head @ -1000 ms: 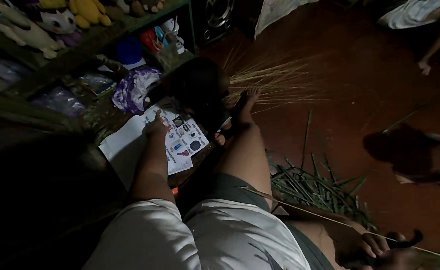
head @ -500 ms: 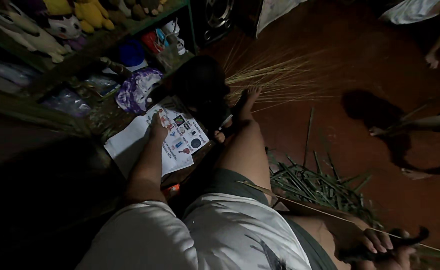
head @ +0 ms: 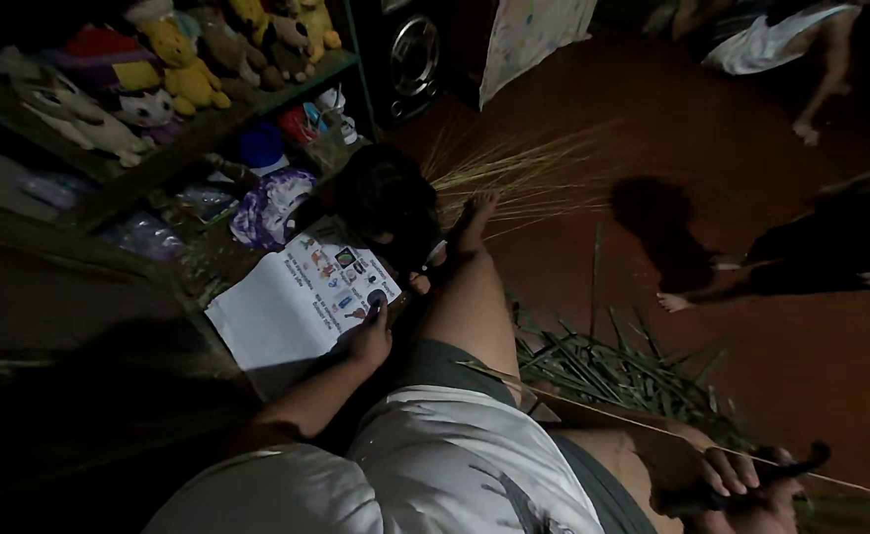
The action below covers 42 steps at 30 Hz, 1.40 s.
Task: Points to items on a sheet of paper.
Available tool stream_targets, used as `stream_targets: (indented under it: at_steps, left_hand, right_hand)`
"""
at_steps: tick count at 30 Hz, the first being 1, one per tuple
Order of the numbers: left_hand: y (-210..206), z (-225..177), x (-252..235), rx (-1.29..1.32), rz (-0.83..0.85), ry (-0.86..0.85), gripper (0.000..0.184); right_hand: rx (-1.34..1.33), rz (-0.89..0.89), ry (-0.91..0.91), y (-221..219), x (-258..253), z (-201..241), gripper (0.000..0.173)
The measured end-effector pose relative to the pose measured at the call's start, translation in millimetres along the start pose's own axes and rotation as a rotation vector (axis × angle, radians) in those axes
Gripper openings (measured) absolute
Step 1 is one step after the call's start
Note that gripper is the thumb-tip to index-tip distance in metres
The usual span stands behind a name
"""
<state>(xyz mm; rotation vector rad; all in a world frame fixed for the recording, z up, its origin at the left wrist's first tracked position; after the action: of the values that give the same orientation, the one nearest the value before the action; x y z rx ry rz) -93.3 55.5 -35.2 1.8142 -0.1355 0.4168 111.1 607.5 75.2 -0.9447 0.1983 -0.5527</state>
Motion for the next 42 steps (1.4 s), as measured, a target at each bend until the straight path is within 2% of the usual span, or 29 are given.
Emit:
stream_targets:
  at_steps: [4, 10, 15, 25, 42]
  left_hand:
    - [6.7, -7.9, 2.4, -0.021, 0.032, 0.021, 0.071]
    - [-3.4, 1.2, -2.9, -0.048, 0.004, 0.09, 0.069]
    - [2.7, -6.4, -4.4, -0.103, 0.049, 0.119, 0.07]
    - [1.7, -10.1, -7.6, -0.131, 0.106, 0.09, 0.089]
    - [-0.7, -10.4, -8.7, -0.172, 0.104, 0.106, 0.088]
  right_hand:
    - [-0.038, 0.018, 0.005, -2.3, 1.5, 0.9, 0.031]
    - [-0.032, 0.046, 0.024, -5.2, 2.1, 1.9, 0.03]
    - [-0.015, 0.008, 0.03, -3.8, 1.9, 2.0, 0.029]
    - [-0.007, 0.015, 0.023, -8.9, 1.6, -0.3, 0.029]
    - [-0.072, 0.033, 0.001, -2.1, 0.3, -0.9, 0.03]
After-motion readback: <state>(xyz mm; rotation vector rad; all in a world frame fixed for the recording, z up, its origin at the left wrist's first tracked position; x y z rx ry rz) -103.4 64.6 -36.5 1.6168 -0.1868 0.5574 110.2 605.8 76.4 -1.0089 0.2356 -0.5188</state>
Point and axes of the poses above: each hand's wrist, its own x-axis away from the middle knuckle, its own y-axis out of the back of the hand, z = x × y, the point moved 10 cm from there along -x, towards the middle knuckle, and after that the axes turned 12 degrees about -z, right-handed, at the moved point
